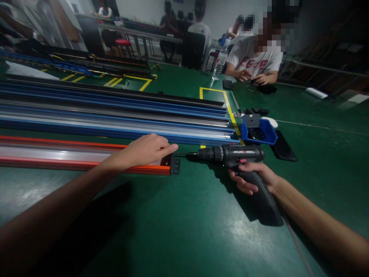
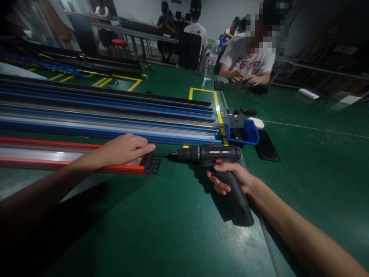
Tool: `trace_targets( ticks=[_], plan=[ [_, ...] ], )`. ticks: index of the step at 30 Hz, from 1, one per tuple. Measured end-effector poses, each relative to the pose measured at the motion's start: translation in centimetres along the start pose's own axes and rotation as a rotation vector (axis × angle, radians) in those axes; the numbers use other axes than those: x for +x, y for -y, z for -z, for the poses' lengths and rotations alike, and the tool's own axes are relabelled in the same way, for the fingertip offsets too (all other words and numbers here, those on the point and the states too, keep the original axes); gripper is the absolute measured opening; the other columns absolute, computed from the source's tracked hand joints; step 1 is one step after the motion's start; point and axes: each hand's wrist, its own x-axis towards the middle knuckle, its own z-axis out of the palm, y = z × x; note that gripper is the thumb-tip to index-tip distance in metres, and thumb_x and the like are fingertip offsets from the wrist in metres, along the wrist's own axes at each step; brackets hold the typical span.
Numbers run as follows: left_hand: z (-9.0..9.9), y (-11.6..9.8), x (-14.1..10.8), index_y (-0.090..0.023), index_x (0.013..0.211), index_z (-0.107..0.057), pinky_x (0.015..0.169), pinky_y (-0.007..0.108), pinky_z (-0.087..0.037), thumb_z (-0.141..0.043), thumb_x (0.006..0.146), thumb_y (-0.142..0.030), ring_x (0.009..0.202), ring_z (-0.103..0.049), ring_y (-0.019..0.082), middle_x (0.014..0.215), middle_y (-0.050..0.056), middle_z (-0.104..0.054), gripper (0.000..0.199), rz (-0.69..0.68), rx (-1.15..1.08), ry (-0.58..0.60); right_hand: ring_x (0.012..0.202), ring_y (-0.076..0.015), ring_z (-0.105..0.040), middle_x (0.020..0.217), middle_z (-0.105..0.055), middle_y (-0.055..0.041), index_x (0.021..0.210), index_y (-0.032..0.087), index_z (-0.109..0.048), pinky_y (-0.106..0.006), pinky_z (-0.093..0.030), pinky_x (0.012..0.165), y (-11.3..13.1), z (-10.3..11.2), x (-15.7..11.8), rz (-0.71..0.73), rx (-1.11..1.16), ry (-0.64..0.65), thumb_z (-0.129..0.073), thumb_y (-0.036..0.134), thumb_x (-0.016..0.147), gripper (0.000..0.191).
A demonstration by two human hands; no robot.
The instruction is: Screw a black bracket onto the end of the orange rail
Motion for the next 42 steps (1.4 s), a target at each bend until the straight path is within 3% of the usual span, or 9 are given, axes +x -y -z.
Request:
trace_targets(
  ticks=[42],
  plan=[
    [0.08,-0.42,-0.22,-0.018,0.077,-0.069,0.066,0.031,-0.034,-0.023,0.104,-0.059,0.073,-0.059,0.018,0.079,0.005,-0.066,0.067,0.042,0.021,0.015,0.04,-0.0038,-0.048,0.077,-0.065,-0.0042,0.108,0.007,-0.071,-0.02,-0.052,0.05,-0.02,0.7,0.13,-0.02,-0.017,0.022,-0.058,0.034,0.095,0.033]
  ],
)
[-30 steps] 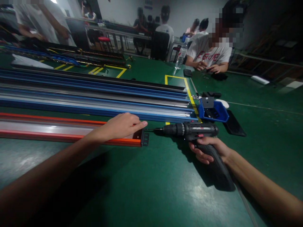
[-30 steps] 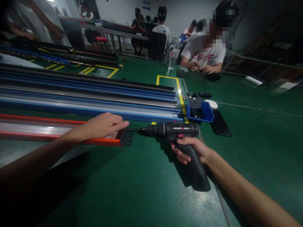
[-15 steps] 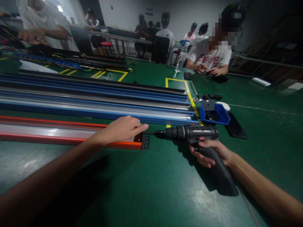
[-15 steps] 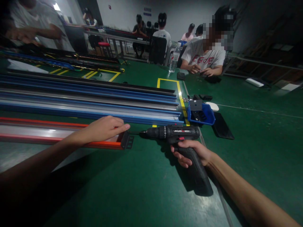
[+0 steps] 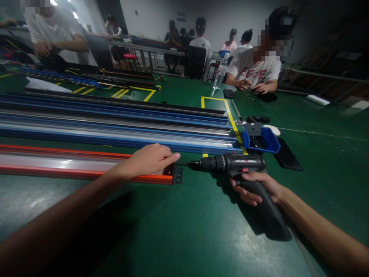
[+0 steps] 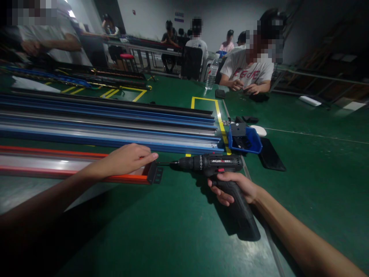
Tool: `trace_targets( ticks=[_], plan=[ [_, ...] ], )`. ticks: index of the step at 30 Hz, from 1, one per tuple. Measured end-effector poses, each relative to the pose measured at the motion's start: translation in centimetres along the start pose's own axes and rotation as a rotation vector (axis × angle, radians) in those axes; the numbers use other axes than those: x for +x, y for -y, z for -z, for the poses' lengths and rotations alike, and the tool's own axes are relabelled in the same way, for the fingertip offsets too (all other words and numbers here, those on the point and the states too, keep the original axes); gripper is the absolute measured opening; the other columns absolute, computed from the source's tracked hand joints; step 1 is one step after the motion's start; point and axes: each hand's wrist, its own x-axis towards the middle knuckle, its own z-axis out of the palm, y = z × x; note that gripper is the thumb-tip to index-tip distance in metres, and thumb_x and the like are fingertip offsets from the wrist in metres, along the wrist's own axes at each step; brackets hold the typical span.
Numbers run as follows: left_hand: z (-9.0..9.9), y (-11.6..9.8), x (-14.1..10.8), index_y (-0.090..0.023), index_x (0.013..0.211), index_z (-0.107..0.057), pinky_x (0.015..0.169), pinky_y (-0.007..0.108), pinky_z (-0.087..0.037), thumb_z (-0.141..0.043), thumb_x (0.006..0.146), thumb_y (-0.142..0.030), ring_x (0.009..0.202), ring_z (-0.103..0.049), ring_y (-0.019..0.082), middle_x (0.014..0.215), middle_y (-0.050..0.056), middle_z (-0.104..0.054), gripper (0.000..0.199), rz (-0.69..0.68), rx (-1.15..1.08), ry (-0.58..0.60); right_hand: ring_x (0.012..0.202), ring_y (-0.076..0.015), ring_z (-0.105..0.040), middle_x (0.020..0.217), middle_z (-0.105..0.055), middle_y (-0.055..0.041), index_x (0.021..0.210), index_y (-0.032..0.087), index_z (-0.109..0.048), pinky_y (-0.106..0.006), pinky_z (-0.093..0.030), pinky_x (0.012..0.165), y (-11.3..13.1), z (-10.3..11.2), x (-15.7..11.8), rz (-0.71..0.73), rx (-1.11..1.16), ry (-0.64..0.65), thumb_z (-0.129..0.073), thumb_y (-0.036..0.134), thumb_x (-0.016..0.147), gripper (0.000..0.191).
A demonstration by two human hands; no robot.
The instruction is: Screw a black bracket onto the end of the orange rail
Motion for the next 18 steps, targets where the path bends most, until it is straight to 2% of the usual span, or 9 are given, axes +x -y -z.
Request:
trace_targets(
  ticks=[18],
  plan=[
    [-0.14,0.08,0.02,-0.018,0.078,-0.069,0.065,0.029,-0.035,-0.023,0.104,-0.058,0.074,-0.06,0.018,0.081,0.006,-0.067,0.066,-0.015,0.014,-0.018,0.041,-0.0035,-0.045,0.077,-0.063,-0.0047,0.108,0.007,-0.069,-0.02,-0.052,0.05,-0.2,-0.09,0.06,0.024,-0.01,0.001,-0.055,0.035,0.097,0.034]
  ],
)
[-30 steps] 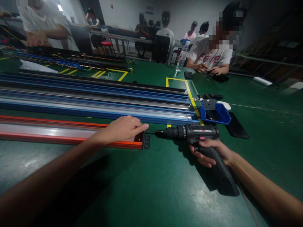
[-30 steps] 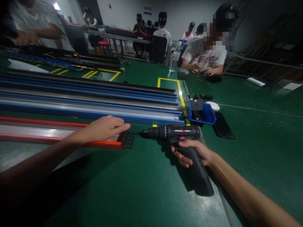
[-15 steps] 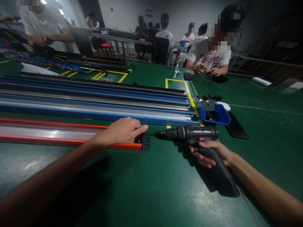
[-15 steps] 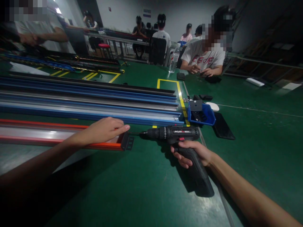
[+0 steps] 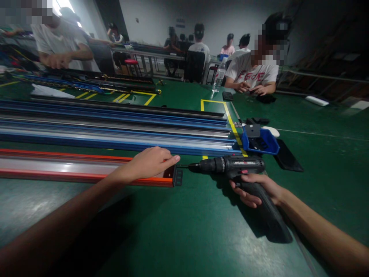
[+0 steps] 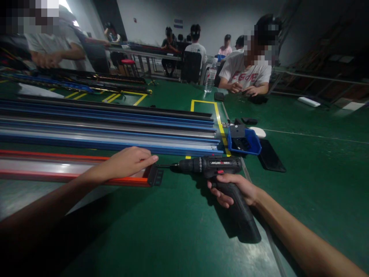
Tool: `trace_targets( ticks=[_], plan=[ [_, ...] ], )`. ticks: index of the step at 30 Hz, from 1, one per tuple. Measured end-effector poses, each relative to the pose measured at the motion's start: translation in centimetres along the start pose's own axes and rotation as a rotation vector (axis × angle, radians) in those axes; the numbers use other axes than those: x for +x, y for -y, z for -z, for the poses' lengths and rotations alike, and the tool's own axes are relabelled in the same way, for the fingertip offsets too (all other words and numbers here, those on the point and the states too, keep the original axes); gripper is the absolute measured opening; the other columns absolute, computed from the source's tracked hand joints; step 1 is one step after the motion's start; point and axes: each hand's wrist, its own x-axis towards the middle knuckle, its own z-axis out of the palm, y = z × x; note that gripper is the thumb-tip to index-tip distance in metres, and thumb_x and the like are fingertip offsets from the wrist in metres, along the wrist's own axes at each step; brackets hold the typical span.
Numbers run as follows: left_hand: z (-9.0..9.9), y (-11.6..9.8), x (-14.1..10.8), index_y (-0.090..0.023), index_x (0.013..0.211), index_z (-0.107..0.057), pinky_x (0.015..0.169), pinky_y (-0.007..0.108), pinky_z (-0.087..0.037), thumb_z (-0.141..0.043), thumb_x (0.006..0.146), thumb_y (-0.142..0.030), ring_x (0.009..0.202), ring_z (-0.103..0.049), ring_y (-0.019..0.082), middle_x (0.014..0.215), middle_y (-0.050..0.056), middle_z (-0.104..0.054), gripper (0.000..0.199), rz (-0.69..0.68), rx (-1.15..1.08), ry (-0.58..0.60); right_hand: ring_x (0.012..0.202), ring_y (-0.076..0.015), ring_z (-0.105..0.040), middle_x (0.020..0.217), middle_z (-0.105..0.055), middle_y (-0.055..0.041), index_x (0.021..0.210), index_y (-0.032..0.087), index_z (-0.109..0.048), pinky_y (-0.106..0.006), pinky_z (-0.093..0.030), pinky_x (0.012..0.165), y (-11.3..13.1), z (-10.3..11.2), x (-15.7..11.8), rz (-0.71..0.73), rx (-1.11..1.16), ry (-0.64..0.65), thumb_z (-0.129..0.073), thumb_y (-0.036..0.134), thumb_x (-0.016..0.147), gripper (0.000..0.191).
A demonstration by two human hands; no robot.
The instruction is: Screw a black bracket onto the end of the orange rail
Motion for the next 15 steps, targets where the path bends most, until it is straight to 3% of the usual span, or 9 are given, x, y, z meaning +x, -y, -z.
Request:
trace_targets(
  ticks=[15],
  plan=[
    [-0.03,0.02,0.04,-0.018,0.077,-0.068,0.065,0.029,-0.036,-0.023,0.104,-0.057,0.072,-0.059,0.018,0.078,0.006,-0.067,0.066,-0.014,0.003,-0.013,0.043,-0.0034,-0.049,0.077,-0.063,-0.003,0.105,0.007,-0.07,-0.02,-0.05,0.05,0.19,-0.2,-0.06,-0.021,0.007,-0.003,-0.058,0.035,0.096,0.032]
  ],
)
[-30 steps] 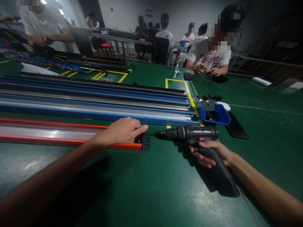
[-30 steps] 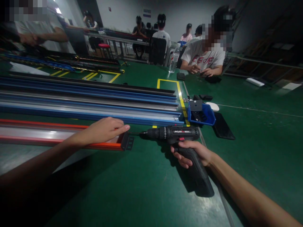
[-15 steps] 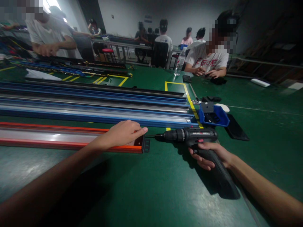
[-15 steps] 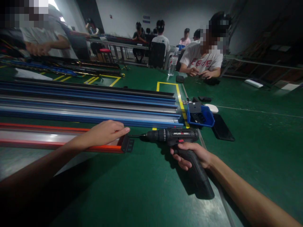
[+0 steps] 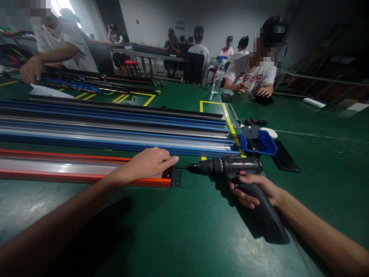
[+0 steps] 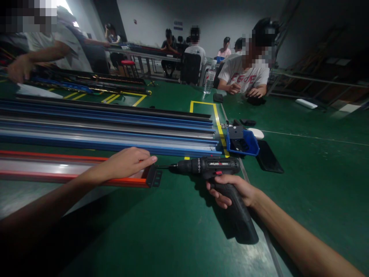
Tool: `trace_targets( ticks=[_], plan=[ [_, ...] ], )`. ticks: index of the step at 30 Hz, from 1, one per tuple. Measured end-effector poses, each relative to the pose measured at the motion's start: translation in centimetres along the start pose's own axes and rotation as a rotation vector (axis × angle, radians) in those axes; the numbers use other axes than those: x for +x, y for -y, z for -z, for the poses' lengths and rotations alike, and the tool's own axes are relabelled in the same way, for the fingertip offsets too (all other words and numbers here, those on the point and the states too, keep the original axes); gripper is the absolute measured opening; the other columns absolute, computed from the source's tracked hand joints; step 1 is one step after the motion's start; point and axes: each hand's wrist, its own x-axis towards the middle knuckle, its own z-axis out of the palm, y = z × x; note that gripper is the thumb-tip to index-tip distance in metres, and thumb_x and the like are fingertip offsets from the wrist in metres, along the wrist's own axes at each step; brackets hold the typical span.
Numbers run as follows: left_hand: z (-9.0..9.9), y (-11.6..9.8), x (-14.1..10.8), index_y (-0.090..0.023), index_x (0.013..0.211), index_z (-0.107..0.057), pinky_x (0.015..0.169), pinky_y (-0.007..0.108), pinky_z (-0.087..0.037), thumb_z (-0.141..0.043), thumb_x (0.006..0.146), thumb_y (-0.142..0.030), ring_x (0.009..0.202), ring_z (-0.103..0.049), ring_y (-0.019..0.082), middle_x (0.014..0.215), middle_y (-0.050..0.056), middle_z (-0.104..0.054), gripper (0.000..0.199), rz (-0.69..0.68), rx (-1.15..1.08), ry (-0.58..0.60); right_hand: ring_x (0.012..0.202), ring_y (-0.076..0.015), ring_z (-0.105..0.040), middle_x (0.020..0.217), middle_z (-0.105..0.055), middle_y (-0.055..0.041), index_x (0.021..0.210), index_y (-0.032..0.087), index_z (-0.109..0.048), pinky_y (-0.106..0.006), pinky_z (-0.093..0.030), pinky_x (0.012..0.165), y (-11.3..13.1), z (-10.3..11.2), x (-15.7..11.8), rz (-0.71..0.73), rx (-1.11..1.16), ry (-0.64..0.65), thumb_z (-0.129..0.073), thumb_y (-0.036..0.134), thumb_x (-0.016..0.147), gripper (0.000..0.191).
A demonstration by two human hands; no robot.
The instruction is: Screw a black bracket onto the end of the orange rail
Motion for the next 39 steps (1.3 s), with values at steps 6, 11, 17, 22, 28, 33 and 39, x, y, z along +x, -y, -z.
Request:
trace_targets(
  ticks=[6,11,17,22,28,33,39],
  plan=[
    [0.08,-0.03,0.02,-0.018,0.078,-0.07,0.065,0.029,-0.036,-0.024,0.104,-0.057,0.072,-0.06,0.017,0.078,0.006,-0.067,0.066,-0.012,-0.014,0.0,0.042,-0.0034,-0.049,0.075,-0.062,-0.0022,0.102,0.008,-0.069,-0.02,-0.049,0.049,0.02,-0.23,-0.1,-0.004,-0.001,-0.022,-0.06,0.035,0.095,0.03],
    [-0.08,0.05,0.03,-0.018,0.075,-0.069,0.064,0.03,-0.034,-0.023,0.103,-0.059,0.071,-0.059,0.018,0.077,0.006,-0.066,0.067,0.01,-0.008,-0.002,0.041,-0.0033,-0.047,0.074,-0.062,-0.002,0.101,0.007,-0.069,-0.02,-0.049,0.049,-0.01,-0.26,-0.06,0.004,-0.01,-0.034,-0.059,0.035,0.094,0.03],
    [-0.15,0.19,0.05,-0.018,0.072,-0.069,0.063,0.03,-0.033,-0.025,0.103,-0.058,0.069,-0.059,0.018,0.074,0.006,-0.066,0.066,-0.004,-0.023,-0.015,0.04,-0.0033,-0.046,0.072,-0.062,-0.0013,0.1,0.008,-0.069,-0.02,-0.049,0.048,-0.06,-0.27,-0.08,0.006,-0.021,-0.047,-0.063,0.035,0.092,0.03],
    [-0.01,0.06,0.0,-0.019,0.072,-0.067,0.064,0.03,-0.034,-0.025,0.103,-0.059,0.068,-0.059,0.018,0.073,0.005,-0.066,0.066,0.006,-0.022,-0.007,0.041,-0.0046,-0.049,0.073,-0.064,-0.0024,0.1,0.008,-0.069,-0.02,-0.05,0.048,-0.03,-0.32,-0.13,0.002,-0.003,-0.064,-0.06,0.034,0.093,0.028],
    [-0.03,0.14,0.03,-0.019,0.072,-0.067,0.064,0.03,-0.033,-0.025,0.103,-0.06,0.07,-0.059,0.018,0.074,0.005,-0.066,0.066,0.011,-0.021,0.004,0.041,-0.0037,-0.049,0.074,-0.064,-0.0016,0.102,0.008,-0.069,-0.02,-0.05,0.049,0.05,-0.18,-0.11,-0.014,0.009,-0.025,-0.06,0.034,0.094,0.029],
    [-0.04,0.12,0.03,-0.019,0.073,-0.068,0.063,0.03,-0.033,-0.024,0.103,-0.06,0.07,-0.059,0.018,0.075,0.006,-0.066,0.067,0.015,-0.015,0.007,0.041,-0.0033,-0.048,0.075,-0.064,-0.0021,0.103,0.008,-0.068,-0.02,-0.05,0.049,0.07,-0.34,-0.03,0.004,-0.01,-0.016,-0.061,0.034,0.094,0.029],
    [-0.01,0.1,0.04,-0.019,0.073,-0.067,0.064,0.03,-0.032,-0.023,0.103,-0.061,0.071,-0.059,0.018,0.076,0.005,-0.066,0.068,0.026,-0.011,0.011,0.042,-0.0039,-0.05,0.074,-0.065,-0.0029,0.104,0.006,-0.07,-0.02,-0.052,0.05,0.11,-0.24,-0.16,-0.006,0.014,-0.037,-0.06,0.03,0.094,0.028]
  ],
)
